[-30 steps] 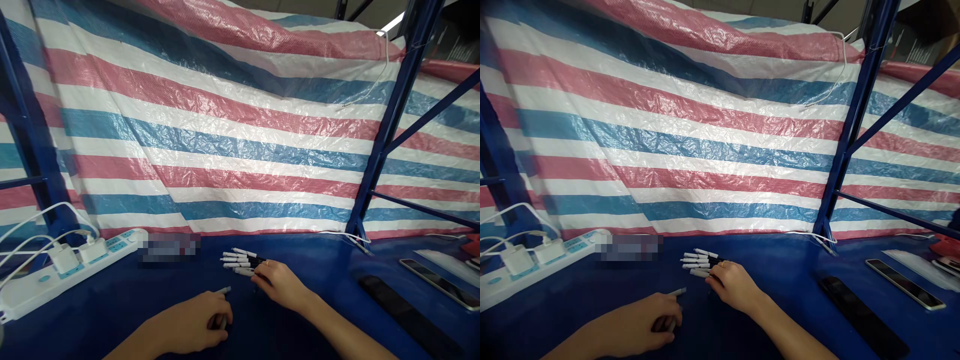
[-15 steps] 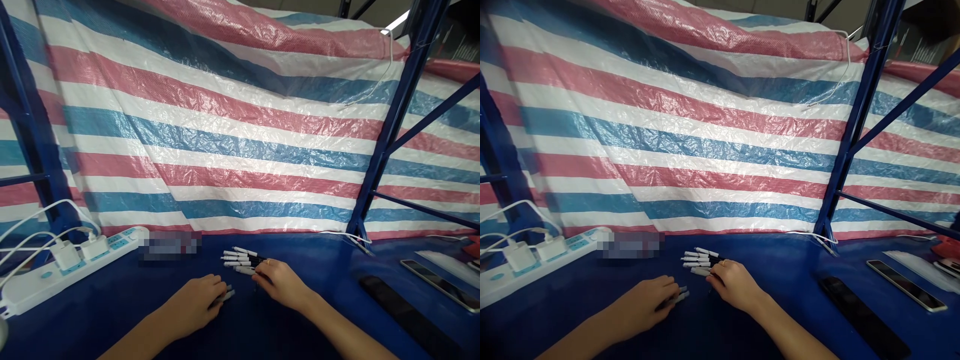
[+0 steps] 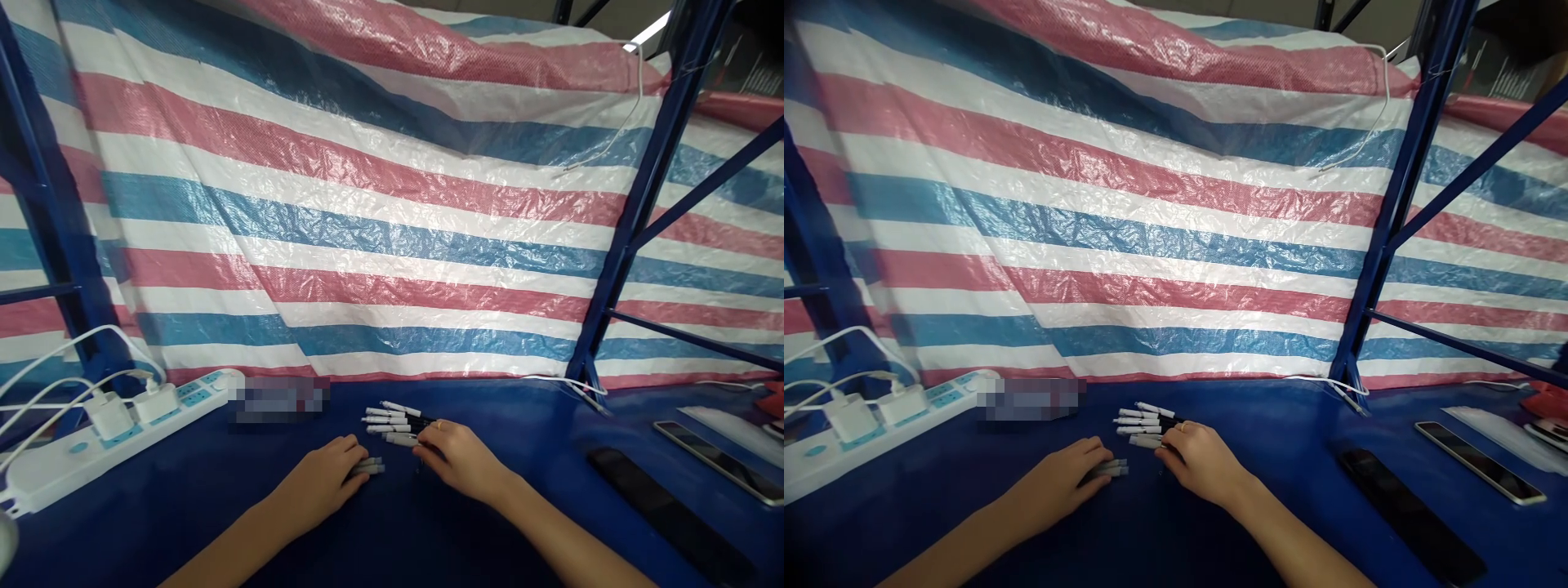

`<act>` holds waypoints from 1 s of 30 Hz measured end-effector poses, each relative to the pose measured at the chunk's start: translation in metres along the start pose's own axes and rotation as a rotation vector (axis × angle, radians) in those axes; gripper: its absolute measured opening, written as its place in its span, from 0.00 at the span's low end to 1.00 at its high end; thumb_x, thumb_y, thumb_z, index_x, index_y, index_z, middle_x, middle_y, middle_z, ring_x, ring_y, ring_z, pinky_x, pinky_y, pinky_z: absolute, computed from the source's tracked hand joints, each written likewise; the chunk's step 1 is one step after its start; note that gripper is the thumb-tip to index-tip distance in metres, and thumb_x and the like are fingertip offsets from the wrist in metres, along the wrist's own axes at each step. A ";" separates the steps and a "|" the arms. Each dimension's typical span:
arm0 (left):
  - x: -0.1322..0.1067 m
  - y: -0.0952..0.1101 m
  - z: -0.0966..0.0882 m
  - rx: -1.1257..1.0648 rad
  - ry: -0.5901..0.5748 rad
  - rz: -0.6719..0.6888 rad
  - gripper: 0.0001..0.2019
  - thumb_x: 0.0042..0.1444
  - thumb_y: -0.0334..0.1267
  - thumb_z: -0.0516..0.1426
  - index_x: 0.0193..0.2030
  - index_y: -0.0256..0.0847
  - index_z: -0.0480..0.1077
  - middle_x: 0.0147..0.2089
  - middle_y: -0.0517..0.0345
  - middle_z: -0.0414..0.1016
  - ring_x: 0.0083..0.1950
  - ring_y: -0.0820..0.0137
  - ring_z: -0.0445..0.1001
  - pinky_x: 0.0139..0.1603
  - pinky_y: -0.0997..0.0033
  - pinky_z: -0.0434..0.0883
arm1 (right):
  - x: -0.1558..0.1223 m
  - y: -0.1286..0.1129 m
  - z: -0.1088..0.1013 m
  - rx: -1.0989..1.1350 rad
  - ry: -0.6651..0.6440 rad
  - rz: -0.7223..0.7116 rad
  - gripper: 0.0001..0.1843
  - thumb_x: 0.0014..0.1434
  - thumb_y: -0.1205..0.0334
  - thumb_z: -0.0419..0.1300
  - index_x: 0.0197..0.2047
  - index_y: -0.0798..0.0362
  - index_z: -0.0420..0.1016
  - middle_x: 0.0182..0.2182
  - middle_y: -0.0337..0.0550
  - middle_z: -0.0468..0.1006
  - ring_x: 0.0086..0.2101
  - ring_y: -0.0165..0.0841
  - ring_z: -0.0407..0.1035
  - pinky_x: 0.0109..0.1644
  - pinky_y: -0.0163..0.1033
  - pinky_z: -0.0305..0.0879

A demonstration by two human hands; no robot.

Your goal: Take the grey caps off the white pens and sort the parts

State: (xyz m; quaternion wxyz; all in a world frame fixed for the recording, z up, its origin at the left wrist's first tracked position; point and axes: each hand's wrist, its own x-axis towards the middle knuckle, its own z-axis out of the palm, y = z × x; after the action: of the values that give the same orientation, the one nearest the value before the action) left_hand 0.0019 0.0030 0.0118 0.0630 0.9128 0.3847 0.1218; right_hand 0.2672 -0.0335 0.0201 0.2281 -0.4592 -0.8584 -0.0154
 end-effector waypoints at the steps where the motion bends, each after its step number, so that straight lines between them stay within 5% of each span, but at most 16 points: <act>1: 0.001 0.000 0.002 -0.003 0.004 0.003 0.09 0.63 0.39 0.53 0.48 0.45 0.70 0.46 0.58 0.71 0.47 0.65 0.73 0.44 0.69 0.69 | 0.000 0.000 0.000 0.004 -0.004 -0.004 0.12 0.68 0.57 0.50 0.40 0.52 0.72 0.34 0.42 0.76 0.35 0.34 0.70 0.39 0.37 0.62; 8: 0.001 0.009 0.001 0.025 0.085 0.032 0.18 0.60 0.37 0.56 0.57 0.44 0.64 0.53 0.53 0.68 0.52 0.61 0.70 0.51 0.61 0.68 | 0.000 -0.004 0.003 0.018 -0.062 -0.065 0.11 0.68 0.57 0.52 0.41 0.52 0.73 0.34 0.41 0.76 0.35 0.33 0.70 0.40 0.36 0.62; 12: -0.005 0.021 -0.004 0.063 0.108 0.105 0.16 0.60 0.42 0.55 0.54 0.44 0.65 0.52 0.53 0.70 0.51 0.59 0.70 0.54 0.56 0.65 | -0.002 -0.009 -0.001 0.026 -0.110 -0.100 0.11 0.67 0.56 0.53 0.42 0.52 0.73 0.34 0.41 0.76 0.35 0.32 0.70 0.39 0.35 0.62; 16: -0.008 0.032 0.005 0.118 0.050 0.191 0.09 0.63 0.44 0.53 0.41 0.42 0.68 0.39 0.57 0.75 0.39 0.62 0.74 0.39 0.64 0.66 | -0.005 -0.017 -0.003 0.038 -0.179 -0.155 0.09 0.65 0.56 0.56 0.40 0.51 0.73 0.33 0.39 0.76 0.34 0.30 0.70 0.37 0.32 0.60; 20: -0.008 0.034 0.016 0.176 -0.006 0.260 0.10 0.67 0.39 0.48 0.36 0.41 0.66 0.32 0.60 0.75 0.29 0.66 0.73 0.27 0.68 0.57 | -0.007 -0.021 -0.001 0.031 -0.223 -0.172 0.07 0.63 0.58 0.58 0.39 0.52 0.73 0.33 0.39 0.77 0.33 0.30 0.70 0.36 0.33 0.59; 25: -0.009 0.033 0.018 0.196 -0.029 0.278 0.14 0.69 0.39 0.43 0.36 0.41 0.65 0.30 0.59 0.75 0.28 0.66 0.72 0.26 0.68 0.52 | -0.007 -0.019 -0.002 0.026 -0.242 -0.149 0.06 0.63 0.59 0.58 0.38 0.52 0.73 0.32 0.39 0.76 0.33 0.31 0.70 0.35 0.33 0.57; 30: -0.008 0.032 0.016 0.182 -0.036 0.265 0.15 0.70 0.40 0.41 0.38 0.41 0.65 0.31 0.60 0.75 0.28 0.67 0.73 0.26 0.68 0.53 | -0.007 -0.023 -0.012 0.051 -0.272 -0.141 0.17 0.63 0.45 0.57 0.39 0.51 0.73 0.33 0.38 0.77 0.31 0.30 0.70 0.32 0.33 0.56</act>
State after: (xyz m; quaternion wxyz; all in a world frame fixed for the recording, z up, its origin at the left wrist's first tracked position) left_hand 0.0229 -0.0248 0.0019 -0.0297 0.9595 0.2693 0.0772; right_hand 0.2568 -0.0546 0.0321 0.1197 -0.3895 -0.9117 0.0527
